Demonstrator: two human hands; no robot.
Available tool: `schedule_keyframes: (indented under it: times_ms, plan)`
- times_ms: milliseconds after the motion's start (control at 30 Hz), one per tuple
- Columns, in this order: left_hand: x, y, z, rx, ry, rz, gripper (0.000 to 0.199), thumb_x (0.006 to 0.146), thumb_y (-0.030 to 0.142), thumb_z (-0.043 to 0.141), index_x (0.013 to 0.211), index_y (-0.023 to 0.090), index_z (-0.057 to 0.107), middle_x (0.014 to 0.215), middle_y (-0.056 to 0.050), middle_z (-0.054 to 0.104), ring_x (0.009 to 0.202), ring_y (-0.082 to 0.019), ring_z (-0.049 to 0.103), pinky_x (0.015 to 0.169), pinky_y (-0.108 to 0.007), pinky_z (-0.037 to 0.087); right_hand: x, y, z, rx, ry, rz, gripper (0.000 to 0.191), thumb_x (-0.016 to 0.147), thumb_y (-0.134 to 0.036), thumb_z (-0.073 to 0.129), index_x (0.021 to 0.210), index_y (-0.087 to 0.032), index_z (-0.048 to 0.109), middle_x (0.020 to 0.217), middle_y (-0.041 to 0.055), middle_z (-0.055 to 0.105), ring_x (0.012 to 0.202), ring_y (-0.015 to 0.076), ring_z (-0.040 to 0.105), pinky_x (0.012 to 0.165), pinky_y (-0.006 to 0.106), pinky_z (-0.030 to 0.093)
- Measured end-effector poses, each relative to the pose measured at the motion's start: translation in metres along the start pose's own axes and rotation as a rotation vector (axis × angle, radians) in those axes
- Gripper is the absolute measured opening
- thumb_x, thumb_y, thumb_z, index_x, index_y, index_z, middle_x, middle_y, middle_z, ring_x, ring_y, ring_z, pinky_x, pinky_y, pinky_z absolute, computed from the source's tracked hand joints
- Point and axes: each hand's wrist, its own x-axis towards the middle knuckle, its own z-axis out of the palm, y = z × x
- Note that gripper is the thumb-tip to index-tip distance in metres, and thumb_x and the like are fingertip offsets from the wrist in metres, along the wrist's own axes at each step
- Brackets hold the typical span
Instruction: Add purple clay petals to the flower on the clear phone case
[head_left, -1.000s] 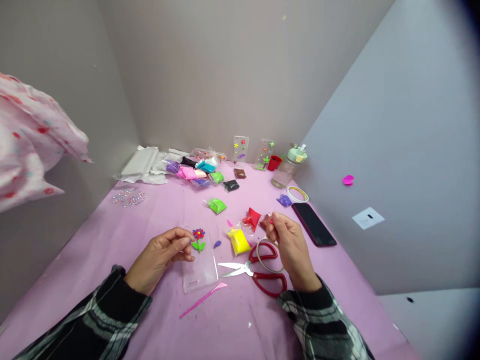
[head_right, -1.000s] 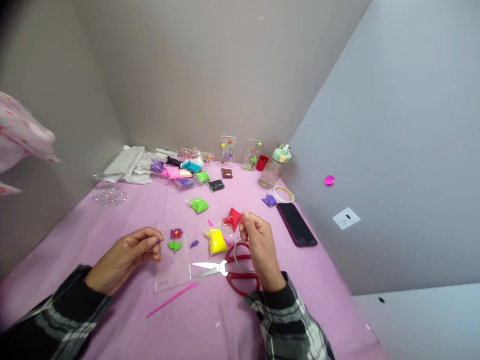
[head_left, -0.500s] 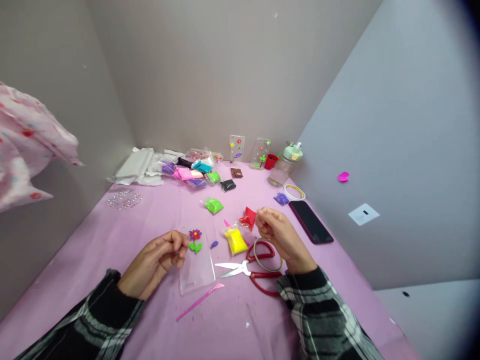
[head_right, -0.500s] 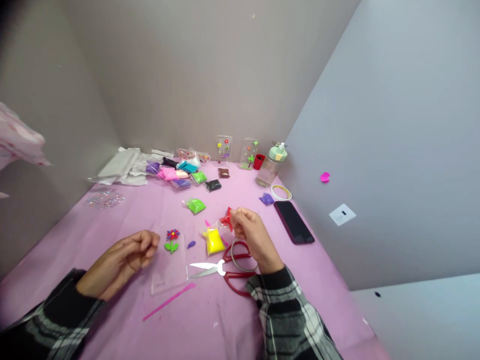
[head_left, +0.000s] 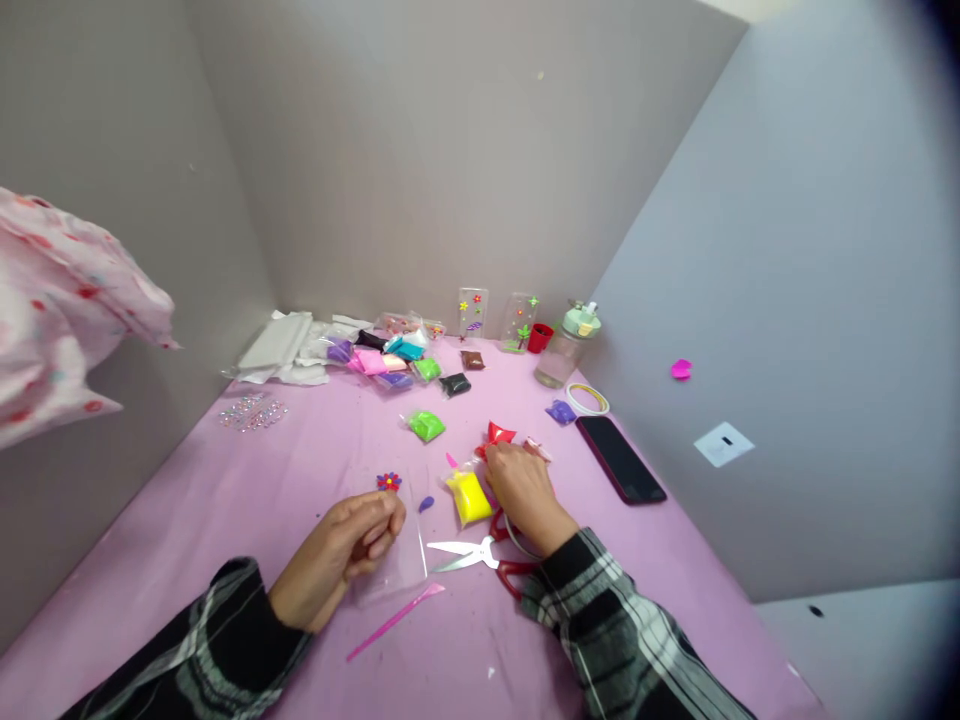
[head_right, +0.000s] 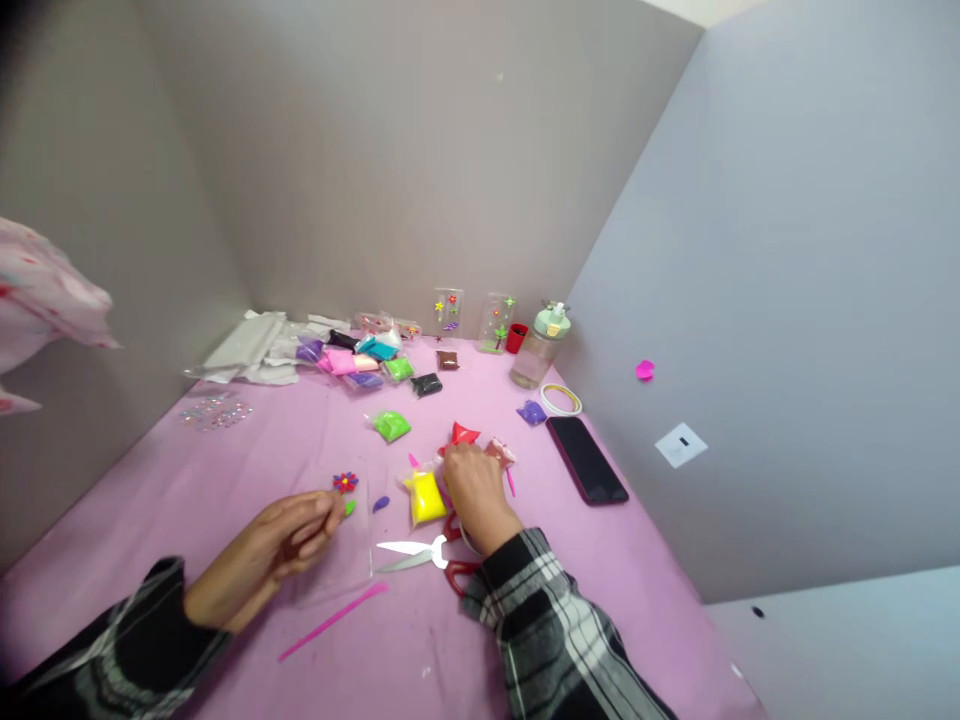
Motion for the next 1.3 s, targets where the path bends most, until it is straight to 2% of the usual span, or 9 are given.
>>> schedule_keyframes:
  times_ms: [167,267,400,500,667,933,1067,1200,1300]
  plan:
    - [0.007,0.007,0.027,0.049,-0.014,0.059,0.044,0.088,0.056,0.055,0.065,0.02,0.045,0.058,0.006,0.039,0.046,-0.008,0.02,0.042,-0.023,0.011,-0.001,0.004,-0.02,0.279,0.032,-0.001,0.022,0.09,-0.025,0.054,0.073,-0.017,0.066,0.07,0.0057,0.068,0.067,0.0181,0.06,0.064,0.028,0.041]
    - [0.019,0.005,0.043,0.102,0.002,0.13,0.038,0.088,0.056,0.057,0.076,0.02,0.053,0.056,0.009,0.034,0.047,-0.009,0.02,0.044,-0.022,0.014,-0.007,0.002,-0.033,0.534,-0.003,-0.024,0.028,0.089,-0.038,0.052,0.077,-0.016,0.066,0.066,0.0008,0.062,0.055,0.0128,0.049,0.052,0.024,0.036]
    - [0.034,-0.002,0.055,0.195,0.036,0.224,0.037,0.084,0.055,0.064,0.079,0.02,0.057,0.055,0.01,0.032,0.048,-0.01,0.025,0.047,-0.024,0.02,-0.017,-0.013,-0.036,0.784,-0.088,-0.049,0.029,0.082,-0.042,0.054,0.074,-0.016,0.064,0.054,-0.0046,0.048,0.045,0.0087,0.032,0.045,0.022,0.026]
    - [0.038,-0.009,0.056,0.258,0.068,0.278,0.033,0.087,0.052,0.063,0.078,0.02,0.057,0.057,0.008,0.039,0.05,-0.012,0.031,0.051,-0.025,0.026,-0.024,-0.025,-0.032,0.89,-0.131,-0.077,0.025,0.077,-0.039,0.059,0.07,-0.016,0.064,0.056,-0.0041,0.049,0.048,0.0087,0.037,0.048,0.022,0.03]
    - [0.034,-0.014,0.054,0.351,0.138,0.366,0.024,0.091,0.04,0.056,0.075,0.021,0.054,0.071,0.004,0.05,0.067,-0.016,0.046,0.063,-0.027,0.035,-0.036,-0.039,-0.028,0.927,-0.129,-0.064,0.016,0.076,-0.031,0.06,0.07,-0.016,0.062,0.055,-0.0046,0.047,0.051,0.0096,0.039,0.05,0.022,0.03]
    - [0.035,-0.016,0.049,0.44,0.205,0.39,0.018,0.081,0.027,0.055,0.066,0.021,0.048,0.062,0.005,0.044,0.06,-0.014,0.039,0.058,-0.027,0.03,-0.046,-0.046,-0.019,0.679,0.005,-0.118,0.009,0.078,-0.02,0.057,0.07,-0.017,0.061,0.058,-0.0047,0.048,0.055,0.0104,0.04,0.052,0.023,0.029]
    - [0.033,-0.015,0.049,0.432,0.236,0.403,0.016,0.078,0.027,0.052,0.065,0.022,0.046,0.06,0.006,0.04,0.058,-0.014,0.035,0.057,-0.027,0.028,-0.043,-0.046,-0.021,0.681,0.05,-0.058,0.007,0.075,-0.015,0.058,0.068,-0.017,0.058,0.057,-0.0051,0.046,0.054,0.01,0.039,0.051,0.023,0.026]
    - [0.035,-0.015,0.048,0.42,0.226,0.39,0.015,0.078,0.027,0.052,0.064,0.022,0.047,0.061,0.006,0.042,0.06,-0.014,0.037,0.059,-0.027,0.03,-0.037,-0.038,-0.024,0.761,-0.045,-0.067,0.009,0.076,-0.016,0.057,0.068,-0.017,0.057,0.055,-0.0055,0.046,0.052,0.0098,0.041,0.05,0.022,0.028]
    - [0.038,-0.017,0.046,0.408,0.22,0.375,0.015,0.078,0.027,0.052,0.065,0.021,0.048,0.064,0.004,0.047,0.063,-0.015,0.041,0.061,-0.027,0.032,-0.033,-0.027,-0.03,0.849,-0.151,-0.108,0.009,0.083,-0.024,0.055,0.077,-0.017,0.06,0.063,-0.004,0.053,0.056,0.0105,0.047,0.052,0.022,0.036]
